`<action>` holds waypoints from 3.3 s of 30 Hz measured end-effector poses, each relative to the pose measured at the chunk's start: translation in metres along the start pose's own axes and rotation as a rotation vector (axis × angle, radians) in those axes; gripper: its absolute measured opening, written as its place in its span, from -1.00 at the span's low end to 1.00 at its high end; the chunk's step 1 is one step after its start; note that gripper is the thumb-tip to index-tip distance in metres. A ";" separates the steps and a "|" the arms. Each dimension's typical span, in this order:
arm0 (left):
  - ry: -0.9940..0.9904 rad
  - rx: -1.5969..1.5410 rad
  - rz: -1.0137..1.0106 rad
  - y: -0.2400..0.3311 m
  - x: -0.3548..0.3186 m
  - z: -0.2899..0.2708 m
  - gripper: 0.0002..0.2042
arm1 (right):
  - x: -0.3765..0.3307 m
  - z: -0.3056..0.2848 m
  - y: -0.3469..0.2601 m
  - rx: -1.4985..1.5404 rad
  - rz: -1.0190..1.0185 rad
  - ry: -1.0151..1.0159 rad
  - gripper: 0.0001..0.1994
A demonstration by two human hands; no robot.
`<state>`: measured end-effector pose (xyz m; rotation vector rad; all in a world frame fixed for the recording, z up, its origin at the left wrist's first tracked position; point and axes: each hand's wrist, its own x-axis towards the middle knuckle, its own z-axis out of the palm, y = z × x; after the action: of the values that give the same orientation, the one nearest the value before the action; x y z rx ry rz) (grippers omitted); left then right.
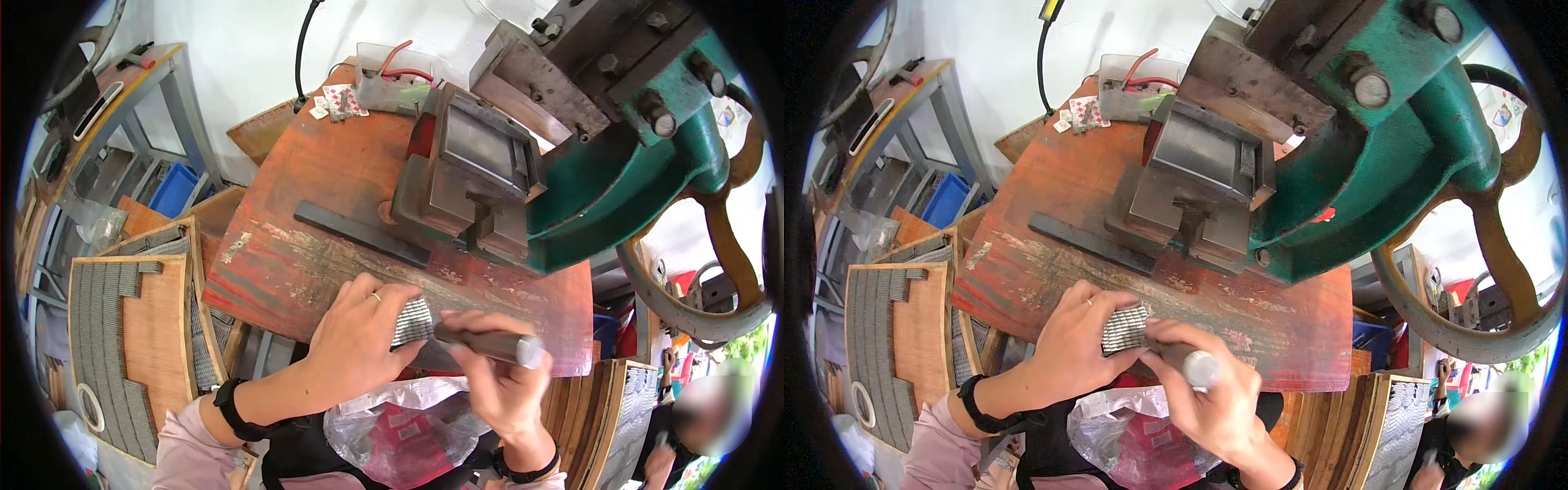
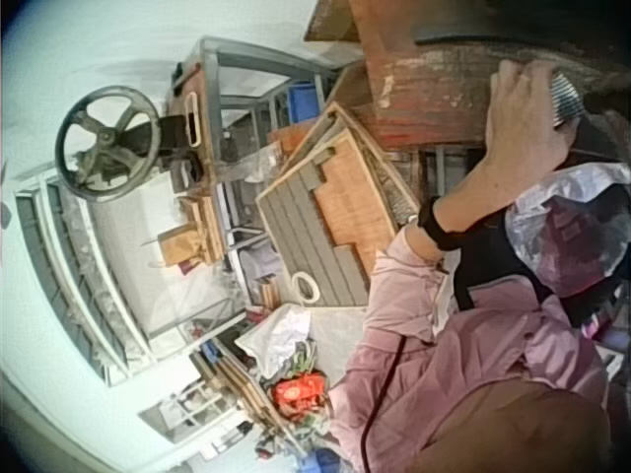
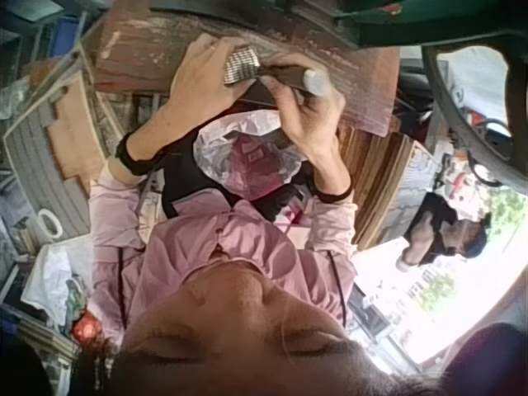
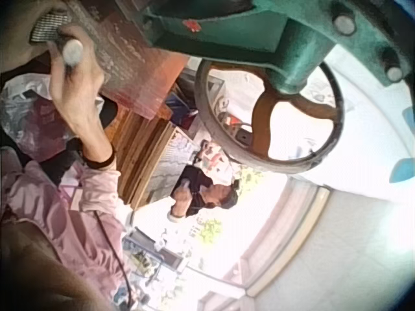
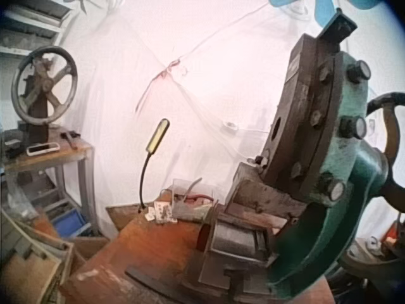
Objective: Using a manual press machine to process small corrugated metal components and organizing them into wooden trays.
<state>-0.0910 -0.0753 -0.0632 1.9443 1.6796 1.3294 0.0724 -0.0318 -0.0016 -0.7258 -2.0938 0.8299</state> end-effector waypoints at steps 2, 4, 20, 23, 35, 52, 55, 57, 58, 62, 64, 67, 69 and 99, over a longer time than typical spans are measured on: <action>0.015 0.000 -0.010 0.004 -0.001 -0.005 -0.46 | 0.001 0.001 -0.003 0.074 -0.078 0.031 -0.70; 0.028 0.004 -0.017 0.004 0.000 -0.004 -0.46 | -0.003 0.005 -0.004 -0.014 0.055 -0.055 -0.70; 0.029 -0.022 -0.019 0.003 -0.001 -0.004 -0.51 | 0.007 0.015 -0.006 0.363 -0.038 0.155 -0.75; 0.022 -0.017 -0.009 0.002 -0.001 -0.003 -0.51 | -0.003 0.014 0.010 0.014 0.181 -0.063 -0.73; 0.016 -0.005 -0.011 0.002 0.000 -0.003 -0.52 | 0.008 0.007 0.001 0.002 0.108 0.005 -0.78; 0.027 -0.011 -0.015 0.004 0.000 -0.002 -0.56 | 0.005 0.015 0.012 0.036 0.132 0.003 -0.78; 0.036 -0.004 -0.057 0.006 0.000 -0.005 -0.56 | 0.012 0.022 0.003 0.325 -0.030 0.174 -0.79; 0.042 0.009 -0.068 0.009 0.001 -0.004 -0.58 | 0.006 0.022 0.017 0.183 0.048 0.085 -0.80; 0.044 0.013 -0.069 0.008 0.001 -0.004 -0.58 | 0.006 0.024 0.022 0.055 0.124 -0.007 -0.81; 0.026 0.008 -0.075 0.009 0.001 -0.007 -0.60 | 0.016 0.018 0.010 0.125 -0.015 0.081 -0.81; 0.028 0.009 -0.087 0.010 0.001 -0.007 -0.60 | 0.016 0.020 0.008 0.227 -0.046 0.147 -0.80; 0.017 0.017 -0.074 0.007 0.001 -0.004 -0.60 | 0.008 0.027 0.023 0.020 0.087 0.011 -0.77; 0.023 0.007 -0.068 0.005 0.001 -0.002 -0.60 | 0.013 0.023 0.019 0.023 0.068 0.008 -0.77; 0.009 0.001 -0.065 0.005 -0.002 -0.005 -0.55 | 0.028 0.035 -0.001 0.253 -0.028 0.277 -0.88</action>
<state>-0.0915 -0.0802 -0.0578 1.8701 1.7330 1.3162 0.0287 -0.0233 -0.0061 -0.6337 -1.7133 0.9040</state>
